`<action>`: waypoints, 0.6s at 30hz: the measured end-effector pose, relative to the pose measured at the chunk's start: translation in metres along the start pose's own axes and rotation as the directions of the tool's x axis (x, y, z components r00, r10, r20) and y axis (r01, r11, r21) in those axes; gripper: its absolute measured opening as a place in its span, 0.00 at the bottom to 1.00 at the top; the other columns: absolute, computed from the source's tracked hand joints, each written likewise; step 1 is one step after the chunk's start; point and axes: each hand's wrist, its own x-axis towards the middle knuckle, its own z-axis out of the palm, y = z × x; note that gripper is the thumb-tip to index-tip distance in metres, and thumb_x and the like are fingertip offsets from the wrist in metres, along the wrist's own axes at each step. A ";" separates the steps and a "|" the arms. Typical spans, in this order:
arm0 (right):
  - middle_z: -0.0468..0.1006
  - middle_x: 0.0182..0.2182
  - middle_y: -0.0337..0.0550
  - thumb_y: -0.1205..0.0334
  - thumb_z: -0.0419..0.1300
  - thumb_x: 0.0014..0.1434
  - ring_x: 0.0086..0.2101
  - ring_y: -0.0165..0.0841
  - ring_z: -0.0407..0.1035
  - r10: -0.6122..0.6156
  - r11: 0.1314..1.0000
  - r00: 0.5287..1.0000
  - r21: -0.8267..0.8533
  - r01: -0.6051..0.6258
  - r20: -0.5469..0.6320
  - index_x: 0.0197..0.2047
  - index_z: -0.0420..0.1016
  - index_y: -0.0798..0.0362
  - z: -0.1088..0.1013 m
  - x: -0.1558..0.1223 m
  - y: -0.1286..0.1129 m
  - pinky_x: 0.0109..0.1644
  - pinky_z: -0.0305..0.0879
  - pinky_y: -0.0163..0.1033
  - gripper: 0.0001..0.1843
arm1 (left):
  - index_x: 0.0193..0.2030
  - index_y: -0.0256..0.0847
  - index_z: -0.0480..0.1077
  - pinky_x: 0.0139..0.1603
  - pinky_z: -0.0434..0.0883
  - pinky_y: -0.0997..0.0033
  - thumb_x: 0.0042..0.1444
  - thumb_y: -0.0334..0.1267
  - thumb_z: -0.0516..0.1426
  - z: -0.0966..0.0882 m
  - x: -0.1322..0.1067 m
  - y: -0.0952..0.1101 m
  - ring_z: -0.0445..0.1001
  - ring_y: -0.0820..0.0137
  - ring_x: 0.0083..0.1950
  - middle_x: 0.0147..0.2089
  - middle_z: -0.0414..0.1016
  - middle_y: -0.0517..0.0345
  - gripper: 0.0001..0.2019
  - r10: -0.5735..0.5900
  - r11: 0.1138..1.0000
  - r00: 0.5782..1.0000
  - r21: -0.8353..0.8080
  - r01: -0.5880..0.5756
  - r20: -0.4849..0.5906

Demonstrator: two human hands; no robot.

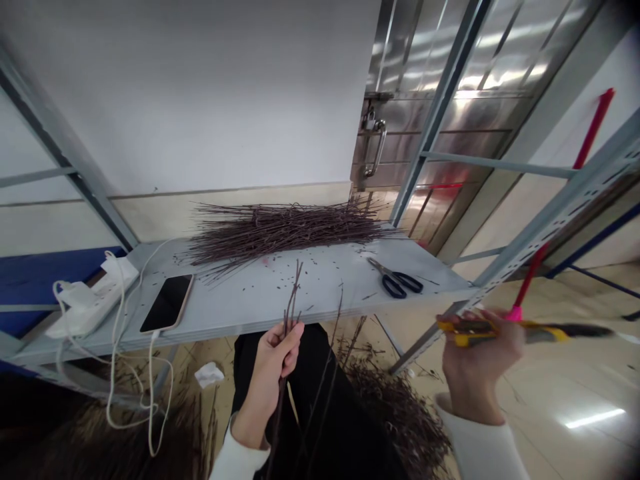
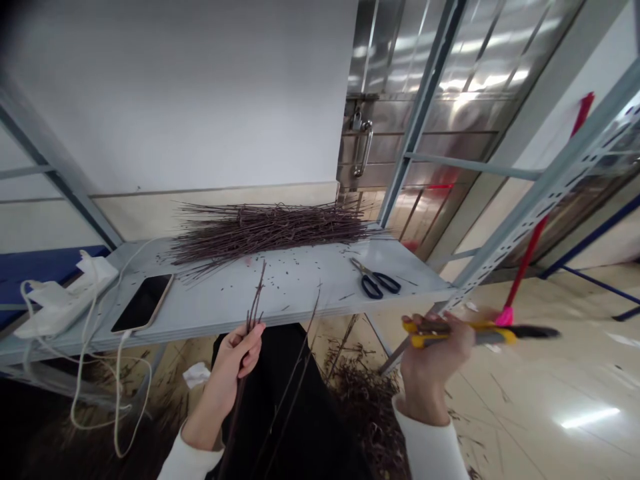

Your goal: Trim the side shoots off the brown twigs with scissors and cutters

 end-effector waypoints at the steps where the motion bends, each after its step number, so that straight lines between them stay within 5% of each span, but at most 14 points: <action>1: 0.56 0.21 0.30 0.53 0.53 0.40 0.20 0.28 0.56 0.018 0.994 0.998 -0.105 -0.011 0.059 0.27 0.55 0.47 0.003 0.000 0.007 0.26 0.62 0.38 0.12 | 0.25 0.36 0.67 0.13 0.42 0.83 0.42 0.47 0.67 -0.001 0.001 -0.001 0.46 0.85 0.15 0.16 0.54 0.72 0.17 -0.001 1.000 1.000 0.003 0.001 0.012; 3: 0.60 0.22 0.31 0.51 0.51 0.43 0.20 0.28 0.59 0.019 0.923 0.980 -0.380 0.059 0.199 0.32 0.58 0.48 0.014 0.001 0.020 0.27 0.63 0.39 0.13 | 0.29 0.36 0.69 0.14 0.44 0.83 0.43 0.45 0.67 -0.005 0.003 -0.004 0.48 0.84 0.16 0.17 0.55 0.71 0.16 -0.002 1.000 1.000 0.008 0.002 0.027; 6: 0.66 0.24 0.36 0.49 0.50 0.47 0.24 0.32 0.63 0.038 0.671 0.914 -0.688 0.277 0.405 0.36 0.62 0.50 0.037 0.012 0.036 0.29 0.62 0.39 0.16 | 0.31 0.36 0.71 0.17 0.51 0.83 0.41 0.42 0.68 -0.011 0.007 -0.005 0.54 0.83 0.20 0.22 0.61 0.67 0.15 -0.002 1.000 0.999 0.026 0.001 0.035; 9: 0.74 0.30 0.43 0.52 0.57 0.43 0.32 0.38 0.68 0.058 0.514 0.859 -0.753 0.411 0.509 0.39 0.68 0.52 0.062 0.032 0.050 0.35 0.61 0.39 0.19 | 0.31 0.36 0.70 0.22 0.59 0.83 0.40 0.38 0.69 -0.018 0.012 -0.003 0.60 0.81 0.24 0.26 0.65 0.64 0.14 -0.002 0.999 0.999 0.050 0.000 0.053; 15: 0.78 0.39 0.53 0.57 0.60 0.46 0.40 0.46 0.71 0.214 0.202 0.776 -0.804 0.559 0.593 0.48 0.71 0.55 0.098 0.066 0.082 0.40 0.61 0.42 0.25 | 0.36 0.36 0.73 0.15 0.42 0.83 0.43 0.39 0.67 -0.034 0.015 0.002 0.50 0.83 0.19 0.22 0.56 0.69 0.14 -0.003 1.000 1.000 -0.013 0.003 0.009; 18: 0.76 0.44 0.56 0.57 0.61 0.47 0.44 0.48 0.69 0.263 0.093 0.762 -0.802 0.590 0.592 0.51 0.70 0.56 0.106 0.073 0.099 0.44 0.60 0.45 0.26 | 0.39 0.36 0.74 0.15 0.44 0.83 0.42 0.38 0.68 -0.041 0.017 0.000 0.51 0.85 0.19 0.26 0.62 0.66 0.17 -0.014 1.000 1.000 0.028 0.014 0.007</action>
